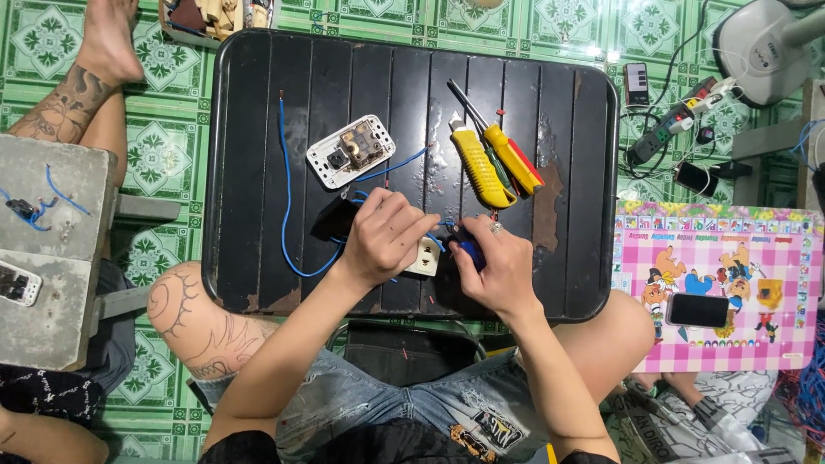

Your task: Connecting electrical wires to a power outlet module using wire strippers and a screwdriver.

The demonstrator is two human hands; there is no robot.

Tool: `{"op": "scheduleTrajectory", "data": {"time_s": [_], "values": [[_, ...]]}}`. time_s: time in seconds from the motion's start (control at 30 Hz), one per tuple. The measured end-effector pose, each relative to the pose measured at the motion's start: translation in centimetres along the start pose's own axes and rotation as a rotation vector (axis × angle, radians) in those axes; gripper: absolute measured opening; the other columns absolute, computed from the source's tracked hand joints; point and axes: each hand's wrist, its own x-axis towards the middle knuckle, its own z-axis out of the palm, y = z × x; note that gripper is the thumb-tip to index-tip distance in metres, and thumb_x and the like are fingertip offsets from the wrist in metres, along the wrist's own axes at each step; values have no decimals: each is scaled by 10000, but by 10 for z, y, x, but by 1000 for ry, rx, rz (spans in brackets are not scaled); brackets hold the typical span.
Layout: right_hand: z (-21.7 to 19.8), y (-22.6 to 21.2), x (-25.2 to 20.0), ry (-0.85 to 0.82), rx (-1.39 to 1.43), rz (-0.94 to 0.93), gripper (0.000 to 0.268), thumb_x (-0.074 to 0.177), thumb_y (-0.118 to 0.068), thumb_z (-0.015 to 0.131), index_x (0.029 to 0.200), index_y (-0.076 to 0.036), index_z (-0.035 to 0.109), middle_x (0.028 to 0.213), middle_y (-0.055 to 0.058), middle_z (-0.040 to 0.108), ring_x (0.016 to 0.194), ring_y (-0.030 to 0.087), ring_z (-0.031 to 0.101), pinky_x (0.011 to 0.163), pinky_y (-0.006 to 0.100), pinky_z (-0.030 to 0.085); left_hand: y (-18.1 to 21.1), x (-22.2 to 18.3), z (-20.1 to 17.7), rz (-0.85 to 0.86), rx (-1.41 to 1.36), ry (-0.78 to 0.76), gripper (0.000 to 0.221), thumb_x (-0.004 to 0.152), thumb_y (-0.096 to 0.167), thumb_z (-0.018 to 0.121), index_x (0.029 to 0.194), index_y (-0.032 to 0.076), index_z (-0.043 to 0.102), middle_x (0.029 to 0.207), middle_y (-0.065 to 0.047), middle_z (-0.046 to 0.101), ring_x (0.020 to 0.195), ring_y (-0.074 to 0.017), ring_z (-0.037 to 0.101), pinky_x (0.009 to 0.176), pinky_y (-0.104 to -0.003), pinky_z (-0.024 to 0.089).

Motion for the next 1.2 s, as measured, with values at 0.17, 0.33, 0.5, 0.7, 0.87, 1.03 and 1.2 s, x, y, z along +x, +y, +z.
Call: {"op": "scheduleTrajectory", "data": {"time_s": [0.17, 0.33, 0.5, 0.7, 0.87, 1.03, 1.2], "values": [[-5, -5, 8, 2, 11, -30, 316, 976, -392, 622, 1082, -96, 658, 775, 86, 592, 690, 359, 676, 637, 404, 545, 1, -1, -1, -18, -16, -7, 323, 932, -112, 457, 878, 31, 742, 706, -56, 520, 575, -229, 463, 610, -346, 468], [-8, -6, 12, 8, 29, -51, 317, 981, -367, 608, 1085, -72, 656, 787, 103, 602, 705, 379, 682, 642, 421, 550, 1, -1, 1, -27, -33, -13, 316, 928, -103, 461, 861, 44, 732, 702, -50, 521, 567, -231, 468, 608, -360, 478], [6, 9, -3, 66, -3, -92, 326, 969, -374, 621, 1104, -84, 683, 781, 105, 623, 722, 359, 702, 654, 409, 566, 1, 3, -1, -29, -58, -57, 325, 917, -97, 439, 869, 42, 729, 712, -58, 537, 560, -247, 487, 612, -380, 489], [2, 1, 5, 146, 72, -96, 313, 972, -353, 626, 1134, -91, 680, 877, 126, 699, 836, 350, 739, 697, 425, 589, -7, -17, 1, -9, -19, -168, 230, 952, -65, 567, 923, 38, 770, 765, -69, 627, 621, -289, 557, 685, -441, 516], [-2, 2, -4, 119, 39, -51, 362, 1006, -388, 584, 1194, -81, 621, 1013, 114, 678, 928, 339, 716, 737, 437, 553, -1, -31, -9, -107, -93, -307, 217, 1046, -50, 545, 945, -44, 737, 818, -170, 614, 683, -372, 557, 715, -500, 479], [11, 6, -13, 90, -69, 8, 340, 1020, -419, 569, 1234, -159, 612, 1120, -6, 706, 920, 229, 743, 569, 378, 454, 0, -35, -13, -156, -75, -388, 230, 1117, -22, 508, 955, -100, 650, 876, -249, 612, 743, -423, 548, 745, -521, 462], [13, 2, -13, 132, 12, 2, 335, 1029, -396, 541, 1215, -126, 607, 1067, 5, 675, 866, 250, 715, 562, 388, 436, -3, -43, -17, -181, -50, -438, 341, 1180, 113, 477, 964, -118, 606, 846, -264, 566, 740, -459, 536, 717, -527, 467]]}}
